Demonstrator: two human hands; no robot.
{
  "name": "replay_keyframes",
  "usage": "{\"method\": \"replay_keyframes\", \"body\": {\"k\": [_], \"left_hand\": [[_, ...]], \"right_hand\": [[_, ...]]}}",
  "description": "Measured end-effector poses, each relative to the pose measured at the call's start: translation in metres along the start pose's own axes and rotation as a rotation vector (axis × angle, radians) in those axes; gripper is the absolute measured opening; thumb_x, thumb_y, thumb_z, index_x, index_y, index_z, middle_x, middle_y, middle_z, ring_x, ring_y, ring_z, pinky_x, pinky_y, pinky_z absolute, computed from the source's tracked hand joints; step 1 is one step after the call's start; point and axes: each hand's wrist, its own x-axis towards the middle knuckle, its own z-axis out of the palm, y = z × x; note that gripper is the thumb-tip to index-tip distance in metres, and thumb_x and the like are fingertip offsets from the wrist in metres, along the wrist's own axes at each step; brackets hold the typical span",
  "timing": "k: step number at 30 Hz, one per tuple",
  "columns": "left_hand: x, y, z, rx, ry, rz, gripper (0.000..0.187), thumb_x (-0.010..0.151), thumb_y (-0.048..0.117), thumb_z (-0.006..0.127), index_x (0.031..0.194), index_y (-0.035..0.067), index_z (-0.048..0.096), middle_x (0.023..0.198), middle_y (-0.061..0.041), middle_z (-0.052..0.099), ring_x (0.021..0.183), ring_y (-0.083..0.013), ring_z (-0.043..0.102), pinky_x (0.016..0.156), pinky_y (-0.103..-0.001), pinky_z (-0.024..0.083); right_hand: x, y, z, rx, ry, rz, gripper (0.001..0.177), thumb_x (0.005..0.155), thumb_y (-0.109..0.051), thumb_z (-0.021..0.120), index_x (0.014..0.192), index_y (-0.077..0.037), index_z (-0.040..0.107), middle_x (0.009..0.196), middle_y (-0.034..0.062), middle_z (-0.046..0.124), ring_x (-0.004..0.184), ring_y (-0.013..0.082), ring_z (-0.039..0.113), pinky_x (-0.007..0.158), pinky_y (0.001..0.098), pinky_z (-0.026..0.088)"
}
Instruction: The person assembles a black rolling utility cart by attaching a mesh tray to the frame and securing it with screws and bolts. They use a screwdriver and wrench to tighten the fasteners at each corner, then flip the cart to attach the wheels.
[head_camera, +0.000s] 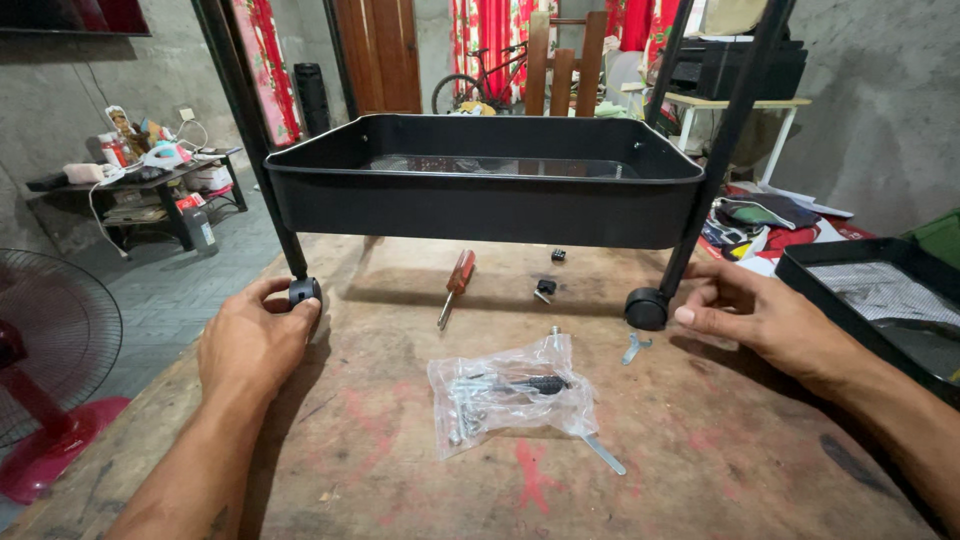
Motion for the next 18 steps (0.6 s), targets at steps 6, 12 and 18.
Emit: {"method": "replay_keyframes", "body": {"k": [6,12,18], "left_hand": [[0.000,0.002,-0.001,-0.006,0.011,-0.001,0.044,0.082,0.039,0.076,0.124,0.026,0.075,0.109,-0.002,0.078,0.105,-0.0293,0.071,0.092,-0.043,0.053],[-0.002,0.004,-0.002,-0.021,-0.012,-0.051,0.044,0.082,0.039,0.075,0.124,0.027,0.075,0.109,0.000,0.078,0.102,-0.0285,0.072,0.090,-0.043,0.053],[-0.003,0.004,-0.004,-0.013,-0.016,-0.024,0.043,0.083,0.038,0.075,0.124,0.027,0.076,0.109,-0.001,0.079,0.102,-0.0291,0.073,0.091,-0.043,0.054]], "right_hand": [[0.002,0.007,-0.001,0.087,0.003,0.042,0.047,0.090,-0.024,0.079,0.119,0.007,0.060,0.113,0.0175,0.065,0.094,0.0320,0.056,0.085,0.0468,0.046],[0.000,-0.001,0.002,0.126,-0.044,0.017,0.065,0.077,-0.023,0.079,0.139,-0.016,0.059,0.117,0.0042,0.074,0.109,0.0152,0.070,0.096,0.0338,0.053],[-0.003,-0.009,0.006,0.015,-0.014,0.006,0.057,0.081,-0.025,0.081,0.134,-0.010,0.067,0.107,0.0079,0.073,0.102,0.0188,0.069,0.095,0.0353,0.053]]}}
